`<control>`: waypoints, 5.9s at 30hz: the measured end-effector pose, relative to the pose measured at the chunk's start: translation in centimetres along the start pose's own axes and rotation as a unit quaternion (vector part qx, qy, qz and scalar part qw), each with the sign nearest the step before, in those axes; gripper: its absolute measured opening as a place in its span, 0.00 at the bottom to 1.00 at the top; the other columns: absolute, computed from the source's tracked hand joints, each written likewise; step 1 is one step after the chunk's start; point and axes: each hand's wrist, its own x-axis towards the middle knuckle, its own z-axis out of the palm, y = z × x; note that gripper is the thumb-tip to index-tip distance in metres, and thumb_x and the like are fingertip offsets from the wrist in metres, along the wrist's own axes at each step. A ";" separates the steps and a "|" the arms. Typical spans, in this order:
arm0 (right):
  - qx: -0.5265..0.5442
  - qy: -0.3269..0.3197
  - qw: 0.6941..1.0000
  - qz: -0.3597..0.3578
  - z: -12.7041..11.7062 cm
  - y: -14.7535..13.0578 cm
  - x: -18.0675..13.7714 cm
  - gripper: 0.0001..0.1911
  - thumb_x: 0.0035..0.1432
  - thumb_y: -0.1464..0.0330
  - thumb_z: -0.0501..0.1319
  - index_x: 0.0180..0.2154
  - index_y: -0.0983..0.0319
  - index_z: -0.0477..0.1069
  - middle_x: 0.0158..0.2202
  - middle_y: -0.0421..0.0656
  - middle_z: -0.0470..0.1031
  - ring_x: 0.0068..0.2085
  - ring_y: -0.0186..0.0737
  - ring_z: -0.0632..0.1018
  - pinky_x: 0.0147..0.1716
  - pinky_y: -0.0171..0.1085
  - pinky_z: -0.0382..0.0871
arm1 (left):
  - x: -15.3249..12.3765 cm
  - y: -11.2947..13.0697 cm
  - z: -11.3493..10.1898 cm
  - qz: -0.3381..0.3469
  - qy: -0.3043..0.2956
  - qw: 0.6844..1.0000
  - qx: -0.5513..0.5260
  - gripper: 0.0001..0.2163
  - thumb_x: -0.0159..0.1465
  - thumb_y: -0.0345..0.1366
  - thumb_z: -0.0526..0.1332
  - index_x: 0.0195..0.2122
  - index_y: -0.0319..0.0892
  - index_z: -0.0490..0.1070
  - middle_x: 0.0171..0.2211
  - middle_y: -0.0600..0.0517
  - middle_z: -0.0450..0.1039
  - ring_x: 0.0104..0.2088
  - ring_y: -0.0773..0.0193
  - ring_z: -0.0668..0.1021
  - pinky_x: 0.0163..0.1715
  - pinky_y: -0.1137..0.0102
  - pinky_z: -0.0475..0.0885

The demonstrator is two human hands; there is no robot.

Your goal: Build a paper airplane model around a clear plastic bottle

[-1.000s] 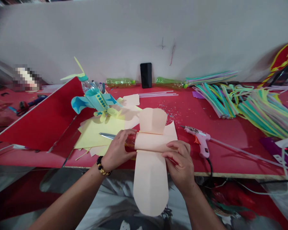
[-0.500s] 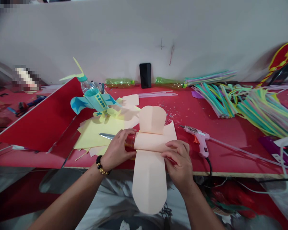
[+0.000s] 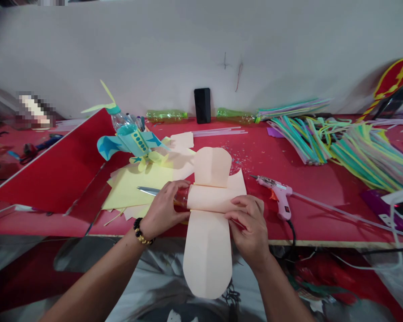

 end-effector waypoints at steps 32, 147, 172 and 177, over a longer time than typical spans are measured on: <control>-0.023 0.032 0.999 -0.022 0.9 0.5 -0.3 0.07 0.51 0.76 0.64 0.28 0.59 0.75 0.42 0.45 0.70 0.46 0.48 0.68 0.42 0.48 0.67 | 0.3 0.1 0.0 -0.004 0.003 1.000 -0.001 0.25 0.49 0.36 0.69 0.47 0.46 0.61 0.49 0.50 0.68 0.48 0.54 0.70 0.49 0.59 0.66; -0.122 -0.051 0.990 -0.041 0.9 1.5 0.8 0.25 0.52 0.72 0.61 0.53 0.59 0.65 0.50 0.49 0.70 0.51 0.53 0.68 0.52 0.54 0.63 | 0.6 0.0 0.4 0.000 0.013 1.000 0.012 0.23 0.47 0.33 0.68 0.44 0.46 0.62 0.48 0.50 0.71 0.48 0.52 0.70 0.48 0.57 0.67; -0.123 -0.105 0.985 -0.058 -0.3 1.8 0.8 0.29 0.56 0.69 0.59 0.60 0.59 0.59 0.53 0.50 0.67 0.53 0.53 0.67 0.52 0.55 0.63 | 1.2 -0.4 -0.3 0.012 -0.013 1.000 -0.004 0.23 0.47 0.33 0.68 0.45 0.46 0.64 0.47 0.49 0.70 0.48 0.52 0.71 0.48 0.58 0.67; -0.115 -0.114 0.985 -0.063 -0.6 2.0 0.8 0.28 0.56 0.70 0.60 0.59 0.59 0.60 0.53 0.49 0.67 0.53 0.52 0.66 0.53 0.53 0.63 | 1.2 -0.4 -0.5 0.021 -0.020 1.000 -0.004 0.24 0.47 0.32 0.68 0.45 0.46 0.64 0.47 0.50 0.70 0.48 0.52 0.71 0.48 0.58 0.68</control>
